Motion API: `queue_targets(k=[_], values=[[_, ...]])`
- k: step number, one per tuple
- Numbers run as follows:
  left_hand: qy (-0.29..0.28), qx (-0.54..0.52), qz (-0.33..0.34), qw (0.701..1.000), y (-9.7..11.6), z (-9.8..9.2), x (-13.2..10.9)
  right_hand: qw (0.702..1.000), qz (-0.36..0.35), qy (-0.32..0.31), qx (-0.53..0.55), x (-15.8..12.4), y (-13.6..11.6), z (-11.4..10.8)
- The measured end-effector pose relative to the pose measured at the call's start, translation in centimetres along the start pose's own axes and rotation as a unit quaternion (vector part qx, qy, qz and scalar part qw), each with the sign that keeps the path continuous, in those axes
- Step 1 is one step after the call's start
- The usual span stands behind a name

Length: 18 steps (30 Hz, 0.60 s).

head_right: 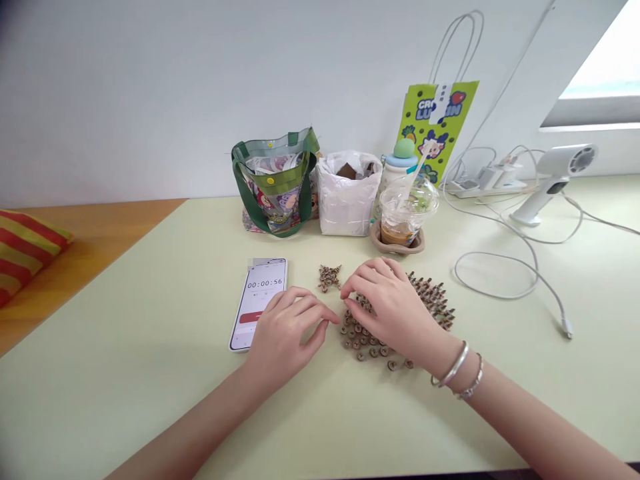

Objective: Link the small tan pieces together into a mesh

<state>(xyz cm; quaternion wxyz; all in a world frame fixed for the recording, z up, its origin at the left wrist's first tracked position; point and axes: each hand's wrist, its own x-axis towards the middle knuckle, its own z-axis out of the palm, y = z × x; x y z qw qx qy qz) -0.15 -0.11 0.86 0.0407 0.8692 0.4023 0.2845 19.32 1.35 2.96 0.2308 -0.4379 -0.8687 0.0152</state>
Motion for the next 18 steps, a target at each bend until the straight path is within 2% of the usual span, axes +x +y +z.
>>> queue_targets(k=[4, 7, 13, 18], values=[[0.003, -0.006, 0.004, 1.0, 0.1, 0.0, -0.2, 0.996, 0.005, -0.035, -0.085, 2.0, 0.5, 0.2], [0.001, -0.002, -0.005, 1.0, 0.0, 0.1, -0.2, 0.989, 0.015, -0.058, -0.135, 3.4, 0.6, 1.2], [0.02, 0.006, -0.009, 1.0, -0.3, 0.2, -0.2, 0.985, 0.023, -0.052, -0.161, 4.4, 0.7, 3.4], [0.034, -0.005, 0.002, 0.999, -0.2, 0.0, -0.1, 0.989, 0.027, -0.042, -0.136, 4.0, 1.2, 2.9]])
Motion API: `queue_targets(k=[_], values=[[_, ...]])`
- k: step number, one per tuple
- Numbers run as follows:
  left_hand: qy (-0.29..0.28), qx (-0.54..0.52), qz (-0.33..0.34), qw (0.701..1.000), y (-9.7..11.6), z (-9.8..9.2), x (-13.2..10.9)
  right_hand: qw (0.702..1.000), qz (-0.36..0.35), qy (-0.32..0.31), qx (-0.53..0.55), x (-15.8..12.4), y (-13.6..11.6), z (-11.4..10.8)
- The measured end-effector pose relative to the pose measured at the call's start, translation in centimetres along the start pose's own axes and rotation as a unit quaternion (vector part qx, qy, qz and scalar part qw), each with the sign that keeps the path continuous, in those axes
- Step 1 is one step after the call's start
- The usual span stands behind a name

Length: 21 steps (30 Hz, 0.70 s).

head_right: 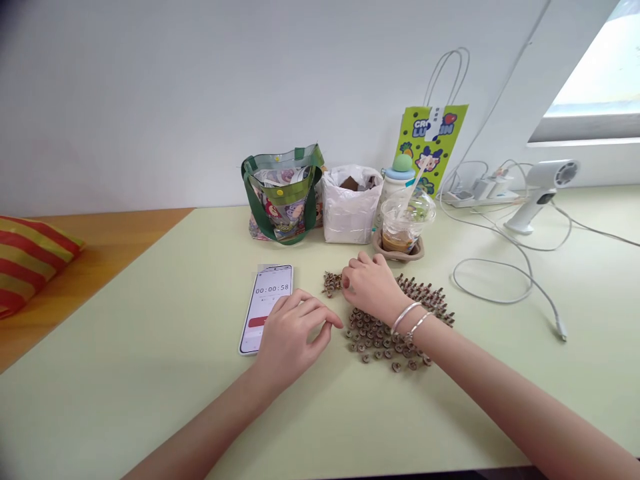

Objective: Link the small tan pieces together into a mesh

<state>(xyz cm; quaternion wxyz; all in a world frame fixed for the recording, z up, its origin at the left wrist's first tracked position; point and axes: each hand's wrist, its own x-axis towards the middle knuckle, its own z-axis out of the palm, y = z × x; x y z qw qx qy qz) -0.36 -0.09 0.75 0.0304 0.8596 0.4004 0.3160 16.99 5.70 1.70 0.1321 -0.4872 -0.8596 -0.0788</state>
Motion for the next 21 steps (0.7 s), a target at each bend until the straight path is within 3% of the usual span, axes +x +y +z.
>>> queue_targets(k=[5, 9, 21], values=[[0.055, 0.007, -0.019, 0.998, 0.2, -0.4, 0.3, 0.999, 0.014, 0.025, 0.043, -1.7, 0.3, -1.6], [0.084, 0.002, -0.04, 0.996, 0.2, -0.6, 0.5, 0.989, -0.045, 0.05, 0.128, -3.5, -0.3, -2.4], [0.043, 0.005, -0.028, 0.999, 0.1, -0.1, 0.4, 0.982, -0.106, 0.089, 0.132, -5.2, -0.9, -1.8]])
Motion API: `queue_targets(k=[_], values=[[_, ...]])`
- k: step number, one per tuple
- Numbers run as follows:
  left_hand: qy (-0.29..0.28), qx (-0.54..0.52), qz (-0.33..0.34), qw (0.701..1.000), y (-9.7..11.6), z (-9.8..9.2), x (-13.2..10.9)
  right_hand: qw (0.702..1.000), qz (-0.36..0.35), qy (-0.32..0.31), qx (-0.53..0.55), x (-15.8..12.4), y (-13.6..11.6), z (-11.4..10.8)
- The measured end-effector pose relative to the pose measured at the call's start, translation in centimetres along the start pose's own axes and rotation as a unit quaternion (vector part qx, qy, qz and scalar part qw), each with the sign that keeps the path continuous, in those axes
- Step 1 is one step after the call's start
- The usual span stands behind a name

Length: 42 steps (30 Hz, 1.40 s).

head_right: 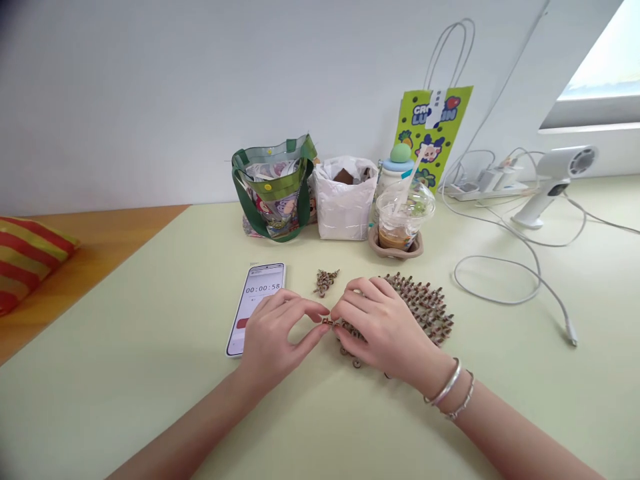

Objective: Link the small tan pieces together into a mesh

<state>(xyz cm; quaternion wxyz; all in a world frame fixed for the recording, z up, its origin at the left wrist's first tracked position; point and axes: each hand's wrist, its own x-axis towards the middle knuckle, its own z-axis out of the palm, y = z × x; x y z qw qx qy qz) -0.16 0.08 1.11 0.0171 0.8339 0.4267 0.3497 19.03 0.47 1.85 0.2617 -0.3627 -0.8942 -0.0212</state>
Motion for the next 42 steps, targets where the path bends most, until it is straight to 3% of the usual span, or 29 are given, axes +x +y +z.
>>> queue_targets(k=[5, 10, 16, 22, 28, 34, 42], values=[[0.002, -0.004, 0.017, 1.0, -0.1, 0.2, -0.1, 1.0, 0.006, 0.02, 0.008, -0.3, 0.2, 0.5], [0.012, -0.024, 0.024, 0.999, -0.3, 0.3, -0.2, 0.995, 0.067, 0.001, 0.074, -0.3, 0.4, 0.6], [0.035, -0.038, 0.039, 0.998, -0.2, 0.2, -0.2, 0.976, 0.128, -0.041, 0.17, -0.1, -0.2, 0.4], [0.039, -0.045, 0.042, 0.997, -0.2, 0.2, -0.2, 0.954, 0.171, -0.029, 0.246, -0.1, -0.3, 0.7], [0.026, -0.073, 0.016, 0.997, -0.2, 0.2, -0.2, 0.955, 0.156, 0.011, 0.251, -0.2, -0.5, 0.9], [-0.053, -0.188, -0.092, 0.976, 0.3, -0.3, -0.1, 0.96, 0.123, 0.054, 0.245, -0.2, -0.6, 1.0], [-0.087, -0.247, -0.15, 0.953, 0.5, -0.4, 0.0, 0.985, 0.06, 0.102, 0.122, -0.5, -0.6, 1.0]])
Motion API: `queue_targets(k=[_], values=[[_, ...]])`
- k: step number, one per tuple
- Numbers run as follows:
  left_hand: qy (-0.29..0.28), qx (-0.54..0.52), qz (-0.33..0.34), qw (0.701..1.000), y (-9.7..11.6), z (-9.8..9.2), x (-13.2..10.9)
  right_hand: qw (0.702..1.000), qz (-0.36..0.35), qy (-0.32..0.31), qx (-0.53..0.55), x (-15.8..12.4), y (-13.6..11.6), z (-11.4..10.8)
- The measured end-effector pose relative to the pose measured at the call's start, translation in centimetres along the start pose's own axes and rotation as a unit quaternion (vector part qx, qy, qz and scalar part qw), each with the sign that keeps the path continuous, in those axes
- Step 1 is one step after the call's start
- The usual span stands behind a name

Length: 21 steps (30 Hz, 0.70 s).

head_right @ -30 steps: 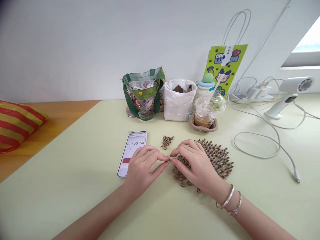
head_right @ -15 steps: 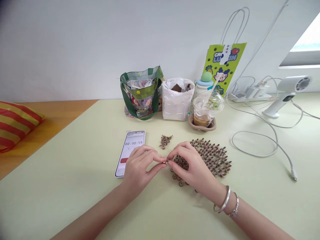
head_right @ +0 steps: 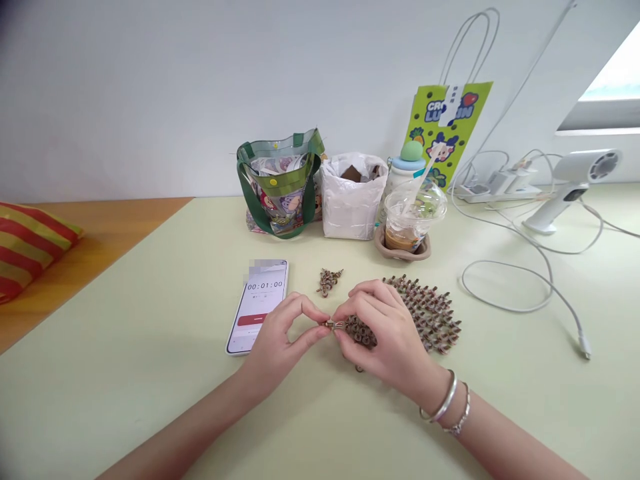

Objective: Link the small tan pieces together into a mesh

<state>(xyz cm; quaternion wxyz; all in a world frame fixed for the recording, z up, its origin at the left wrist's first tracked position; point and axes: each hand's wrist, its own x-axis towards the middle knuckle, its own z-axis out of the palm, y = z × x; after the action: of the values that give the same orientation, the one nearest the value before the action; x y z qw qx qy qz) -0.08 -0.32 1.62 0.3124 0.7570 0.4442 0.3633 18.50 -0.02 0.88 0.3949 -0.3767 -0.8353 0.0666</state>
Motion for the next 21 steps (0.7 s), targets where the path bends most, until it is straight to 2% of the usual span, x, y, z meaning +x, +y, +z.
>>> queue_targets(k=[3, 11, 21], values=[[0.0, -0.004, -0.01, 1.0, 0.08, -0.06, 0.06, 1.0, -0.006, 0.01, -0.028, -0.01, 0.17, -0.21], [0.051, -0.002, -0.027, 0.998, -0.13, -0.05, 0.15, 0.997, 0.071, 0.01, 0.021, 0.3, 0.13, -0.32], [0.015, 0.016, -0.021, 1.0, 0.04, -0.16, 0.14, 0.997, 0.068, -0.017, 0.034, 0.07, 0.09, 0.09]])
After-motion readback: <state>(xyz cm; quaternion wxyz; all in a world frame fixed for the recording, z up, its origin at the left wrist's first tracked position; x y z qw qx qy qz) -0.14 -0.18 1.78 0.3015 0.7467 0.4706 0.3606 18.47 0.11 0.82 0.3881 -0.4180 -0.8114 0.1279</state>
